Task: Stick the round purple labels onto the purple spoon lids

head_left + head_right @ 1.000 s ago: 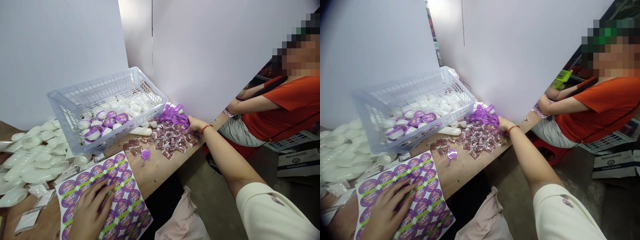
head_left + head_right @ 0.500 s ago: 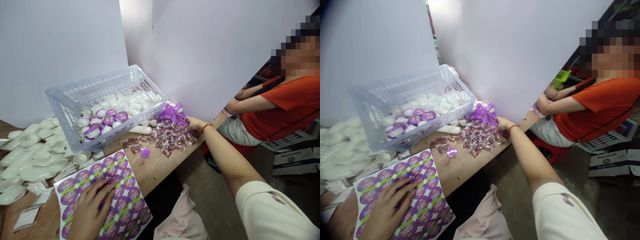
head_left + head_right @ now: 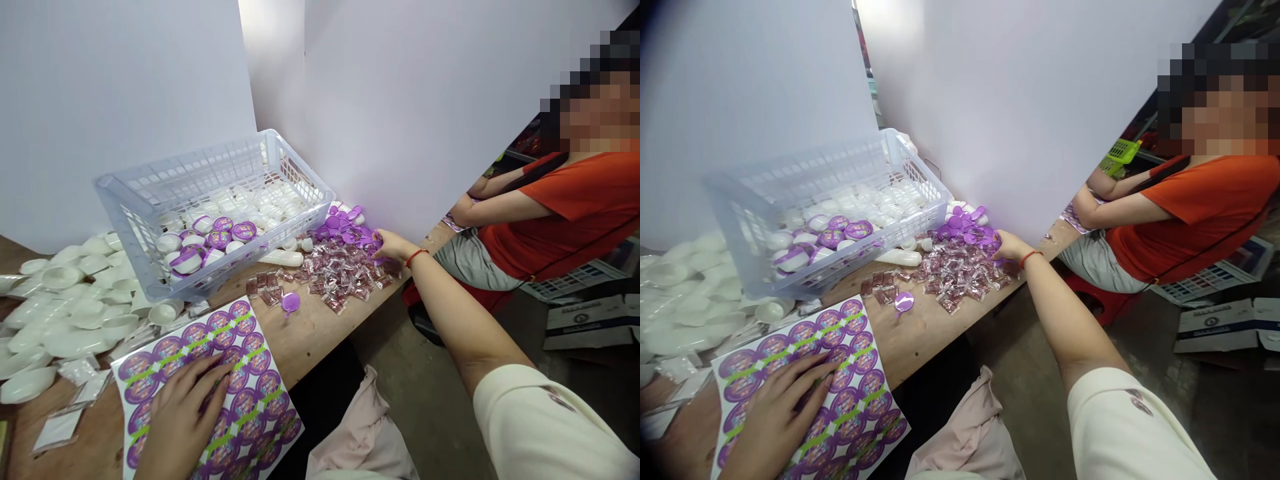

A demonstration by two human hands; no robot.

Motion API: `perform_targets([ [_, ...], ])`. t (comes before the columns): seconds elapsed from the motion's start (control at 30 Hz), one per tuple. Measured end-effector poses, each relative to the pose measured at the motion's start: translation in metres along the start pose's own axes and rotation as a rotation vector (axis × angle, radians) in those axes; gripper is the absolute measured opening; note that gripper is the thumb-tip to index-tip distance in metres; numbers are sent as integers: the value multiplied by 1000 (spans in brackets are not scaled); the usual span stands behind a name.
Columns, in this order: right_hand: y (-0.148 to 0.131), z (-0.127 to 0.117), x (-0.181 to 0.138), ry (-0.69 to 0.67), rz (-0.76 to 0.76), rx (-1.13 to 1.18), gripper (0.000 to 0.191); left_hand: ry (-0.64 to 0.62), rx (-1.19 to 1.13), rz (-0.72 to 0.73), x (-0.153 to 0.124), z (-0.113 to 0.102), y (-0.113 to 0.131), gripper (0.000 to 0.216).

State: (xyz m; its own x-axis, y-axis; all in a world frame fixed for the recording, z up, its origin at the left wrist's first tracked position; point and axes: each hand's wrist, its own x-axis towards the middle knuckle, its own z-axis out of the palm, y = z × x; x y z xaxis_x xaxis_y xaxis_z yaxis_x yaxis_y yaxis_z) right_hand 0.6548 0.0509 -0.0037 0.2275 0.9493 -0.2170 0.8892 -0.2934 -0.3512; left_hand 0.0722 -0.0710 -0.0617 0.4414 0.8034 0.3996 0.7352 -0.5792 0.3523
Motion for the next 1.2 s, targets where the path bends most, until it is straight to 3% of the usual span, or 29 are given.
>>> perform_targets([
  [0.33,-15,-20,-12,190,-77,12,22,-22,-6,-38,-1,0,1,29],
  [0.5,-28,-27,-21,304,-69,54,31,-15,1,-27,0,0,1,28],
  [0.63,-44,-34,-33,461,-76,140,31,-13,3,-28,1,-1,4,29],
  [0.73,-66,-32,-44,501,-118,245,32,-27,13,-47,1,-2,7,30],
  [0.87,-113,-2,-64,312,-261,421,43,-40,38,-75,1,-3,10,33],
  [1.03,-174,69,-90,2,-467,499,44,-58,43,-92,0,-4,11,33],
  [1.1,-190,94,-95,-58,-524,495,49,-54,40,-87,-1,-4,11,32],
  [1.2,-203,115,-96,-61,-577,476,74,-43,52,-80,-1,-3,11,32],
])
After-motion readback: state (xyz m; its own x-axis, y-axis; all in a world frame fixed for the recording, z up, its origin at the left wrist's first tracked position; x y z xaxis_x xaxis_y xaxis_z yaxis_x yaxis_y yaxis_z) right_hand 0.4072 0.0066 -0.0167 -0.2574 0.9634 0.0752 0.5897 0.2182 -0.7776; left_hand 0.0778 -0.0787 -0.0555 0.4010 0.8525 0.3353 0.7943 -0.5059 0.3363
